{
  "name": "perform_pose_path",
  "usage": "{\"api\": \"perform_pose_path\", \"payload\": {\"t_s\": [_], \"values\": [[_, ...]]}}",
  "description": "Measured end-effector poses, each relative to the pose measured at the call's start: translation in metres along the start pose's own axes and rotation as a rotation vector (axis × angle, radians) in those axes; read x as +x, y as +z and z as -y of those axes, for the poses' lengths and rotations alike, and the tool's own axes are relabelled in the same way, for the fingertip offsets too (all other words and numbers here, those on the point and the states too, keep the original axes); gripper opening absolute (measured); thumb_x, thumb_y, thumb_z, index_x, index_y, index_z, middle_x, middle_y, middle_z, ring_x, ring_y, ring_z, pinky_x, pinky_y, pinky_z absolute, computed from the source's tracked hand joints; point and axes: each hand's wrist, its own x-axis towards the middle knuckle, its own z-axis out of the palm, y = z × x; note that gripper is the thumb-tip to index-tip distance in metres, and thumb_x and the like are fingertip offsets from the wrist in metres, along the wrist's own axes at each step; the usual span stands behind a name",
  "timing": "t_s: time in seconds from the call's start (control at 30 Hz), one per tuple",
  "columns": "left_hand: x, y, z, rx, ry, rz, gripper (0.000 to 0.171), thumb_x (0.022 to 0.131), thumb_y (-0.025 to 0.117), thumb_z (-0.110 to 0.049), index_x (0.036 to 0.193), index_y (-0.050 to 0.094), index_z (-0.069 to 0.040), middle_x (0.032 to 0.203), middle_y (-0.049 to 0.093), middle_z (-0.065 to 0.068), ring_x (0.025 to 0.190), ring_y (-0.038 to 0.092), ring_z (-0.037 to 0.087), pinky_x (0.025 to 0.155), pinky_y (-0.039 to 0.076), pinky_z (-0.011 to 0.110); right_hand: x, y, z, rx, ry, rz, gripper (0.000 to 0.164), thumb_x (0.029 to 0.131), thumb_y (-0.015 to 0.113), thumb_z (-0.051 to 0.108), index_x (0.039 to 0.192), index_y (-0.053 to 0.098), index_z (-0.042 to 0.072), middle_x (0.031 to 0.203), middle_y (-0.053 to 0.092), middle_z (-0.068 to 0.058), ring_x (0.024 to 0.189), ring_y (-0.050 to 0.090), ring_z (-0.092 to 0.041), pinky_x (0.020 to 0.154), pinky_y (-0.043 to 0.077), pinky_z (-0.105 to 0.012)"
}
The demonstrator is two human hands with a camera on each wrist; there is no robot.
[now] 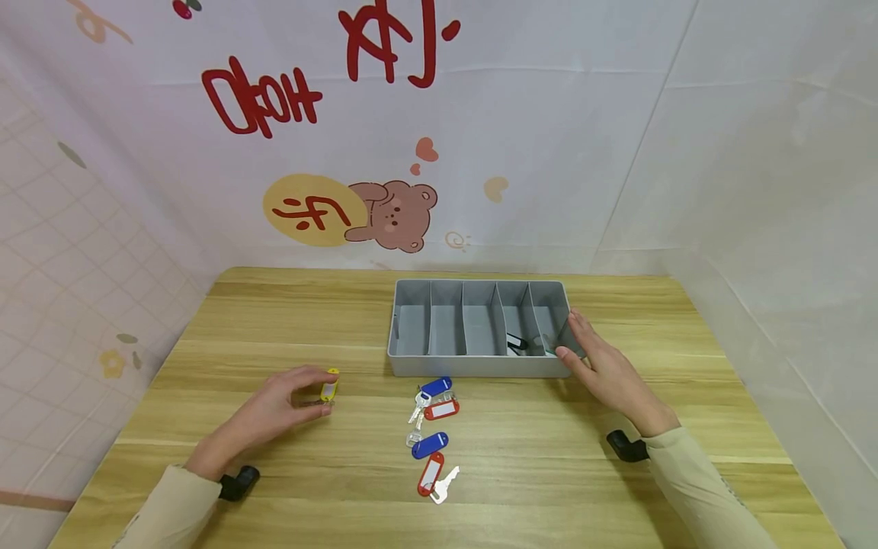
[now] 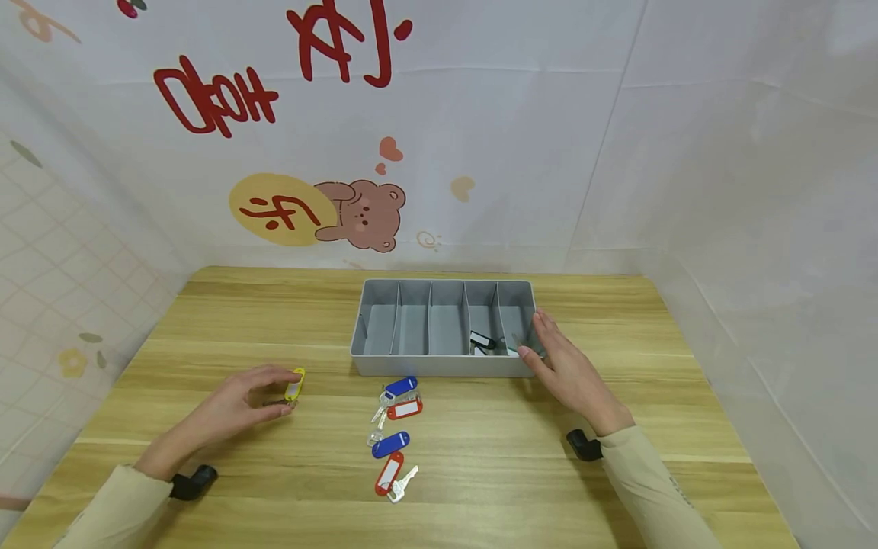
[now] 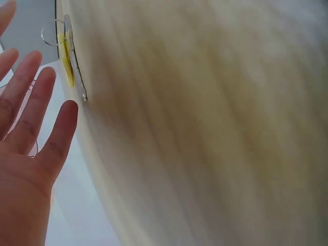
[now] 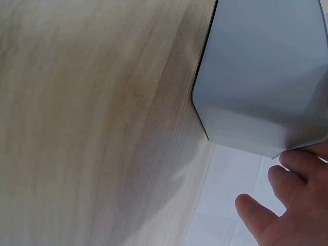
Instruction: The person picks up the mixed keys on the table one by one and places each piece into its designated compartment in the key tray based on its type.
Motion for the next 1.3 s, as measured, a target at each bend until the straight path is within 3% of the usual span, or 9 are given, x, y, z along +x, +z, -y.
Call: {"api": "perform_pose_path", "payload": {"t_s": [0.27, 0.47, 1.03, 1.3], "values": [[0.000, -0.002, 0.004, -0.047, -0.044, 0.020, 0.036, 0.090, 0.082, -0.019, 0.124, 0.074, -0.011, 0.126, 0.071, 0.001, 0.116, 0.066, 0.025, 0.099, 0.052, 0.051, -0.001, 0.001, -0.001, 0.012, 0.002, 0.004, 0.076, 0.109, 0.052, 0.041, 0.164, 0.019, 0.000, 0.172, 0.013, -0.014, 0.155, 0.018, -0.042, 0.117, 0.025, -0.065], [0.001, -0.002, 0.005, -0.025, -0.040, 0.036, 0.026, 0.092, 0.080, -0.020, 0.117, 0.076, -0.014, 0.119, 0.071, -0.003, 0.113, 0.066, 0.023, 0.098, 0.053, 0.047, -0.001, 0.002, -0.001, 0.020, 0.003, 0.008, 0.076, 0.109, 0.051, 0.041, 0.164, 0.018, -0.001, 0.172, 0.012, -0.015, 0.155, 0.018, -0.043, 0.117, 0.025, -0.066], [0.006, 0.002, 0.006, 0.054, 0.052, 0.028, 0.019, 0.091, 0.078, -0.003, 0.100, 0.078, -0.019, 0.102, 0.066, -0.010, 0.093, 0.063, 0.009, 0.079, 0.053, 0.031, -0.001, 0.004, -0.002, 0.016, 0.003, 0.013, 0.076, 0.109, 0.051, 0.042, 0.163, 0.020, -0.002, 0.171, 0.014, -0.017, 0.155, 0.019, -0.042, 0.117, 0.025, -0.066], [0.007, 0.009, 0.006, 0.066, 0.140, -0.044, 0.021, 0.087, 0.079, 0.003, 0.092, 0.077, -0.018, 0.099, 0.066, -0.009, 0.090, 0.063, 0.007, 0.076, 0.055, 0.029, 0.000, 0.001, -0.001, 0.025, -0.002, 0.016, 0.076, 0.109, 0.051, 0.041, 0.164, 0.017, 0.001, 0.172, 0.012, -0.016, 0.155, 0.017, -0.041, 0.118, 0.024, -0.065]]}}
